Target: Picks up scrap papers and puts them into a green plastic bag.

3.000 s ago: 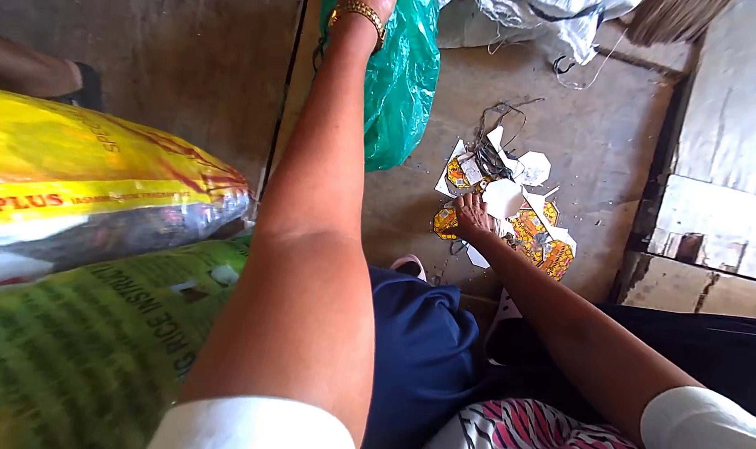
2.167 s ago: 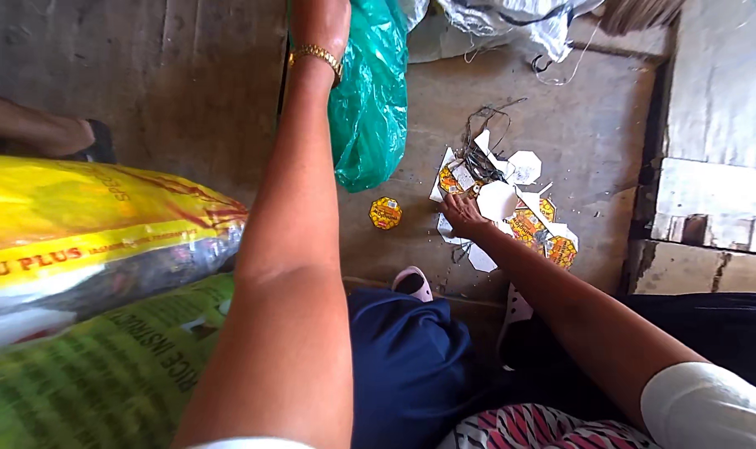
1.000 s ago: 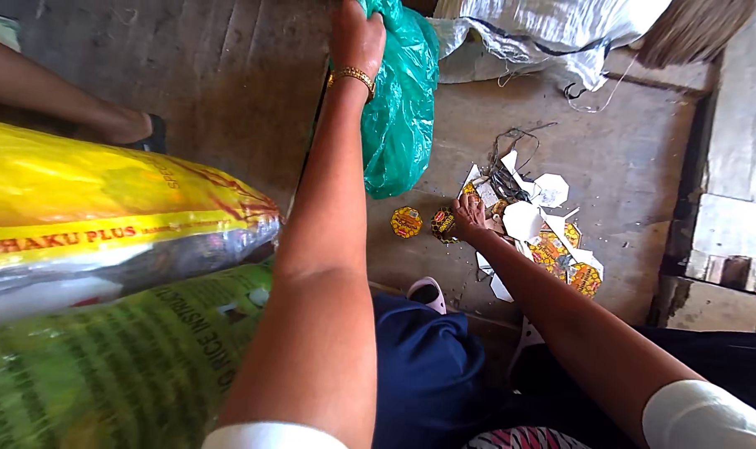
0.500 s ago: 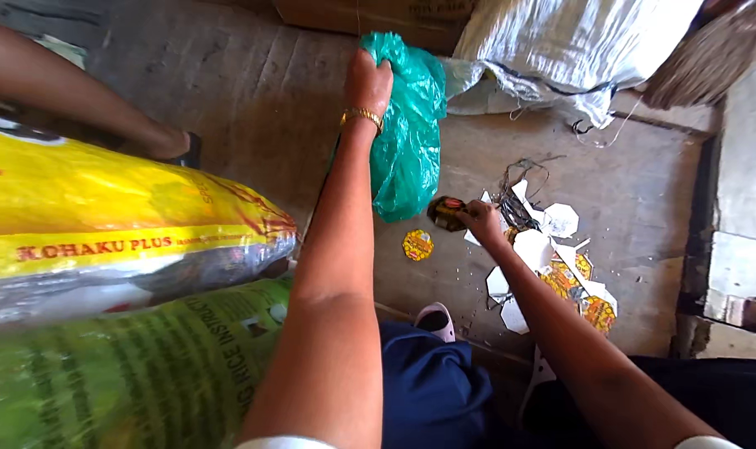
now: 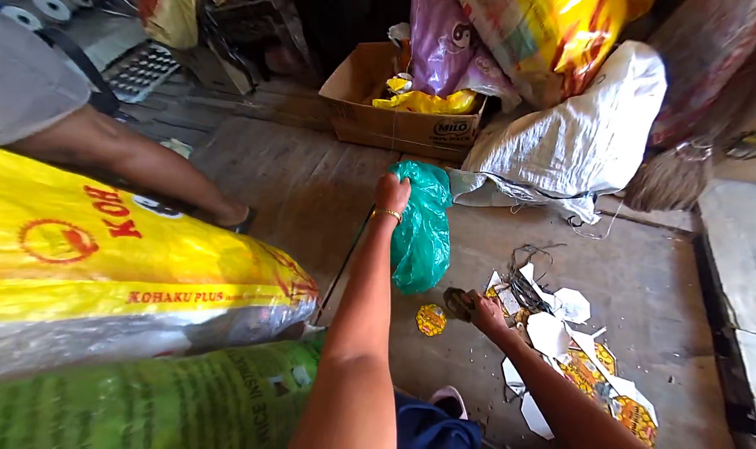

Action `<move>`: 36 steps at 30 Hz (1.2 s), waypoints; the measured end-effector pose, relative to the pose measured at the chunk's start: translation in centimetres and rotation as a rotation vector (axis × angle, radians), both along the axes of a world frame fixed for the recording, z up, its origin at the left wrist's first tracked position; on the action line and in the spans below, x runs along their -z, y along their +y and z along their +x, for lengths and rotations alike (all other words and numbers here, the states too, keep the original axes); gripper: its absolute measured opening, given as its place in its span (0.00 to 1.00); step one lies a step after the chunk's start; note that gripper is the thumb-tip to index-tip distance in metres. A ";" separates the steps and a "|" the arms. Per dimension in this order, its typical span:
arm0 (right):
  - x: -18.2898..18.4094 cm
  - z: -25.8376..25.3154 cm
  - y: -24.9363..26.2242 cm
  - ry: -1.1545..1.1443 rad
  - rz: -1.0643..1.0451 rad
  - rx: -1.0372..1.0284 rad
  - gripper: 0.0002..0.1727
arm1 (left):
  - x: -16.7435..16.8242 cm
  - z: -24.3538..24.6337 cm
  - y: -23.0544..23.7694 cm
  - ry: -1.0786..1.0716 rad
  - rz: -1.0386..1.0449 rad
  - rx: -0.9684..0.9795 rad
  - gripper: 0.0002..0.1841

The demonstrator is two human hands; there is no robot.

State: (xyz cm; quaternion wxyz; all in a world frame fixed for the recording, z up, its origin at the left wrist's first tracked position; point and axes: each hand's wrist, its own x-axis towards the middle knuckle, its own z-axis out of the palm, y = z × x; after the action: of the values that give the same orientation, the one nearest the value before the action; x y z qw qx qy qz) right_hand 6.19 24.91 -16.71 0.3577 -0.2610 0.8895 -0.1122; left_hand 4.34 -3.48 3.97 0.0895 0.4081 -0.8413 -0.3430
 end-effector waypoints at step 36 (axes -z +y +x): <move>-13.1 -16.0 -9.5 -0.300 -0.532 0.336 0.20 | 0.5 3.7 -2.1 0.006 0.072 -0.075 0.22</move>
State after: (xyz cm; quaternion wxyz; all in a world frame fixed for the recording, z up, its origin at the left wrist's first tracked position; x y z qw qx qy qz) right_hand -9.84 15.40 -3.64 0.3806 -0.1758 0.7970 -0.4347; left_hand 8.00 -5.57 3.47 0.0903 0.4412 -0.8123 -0.3707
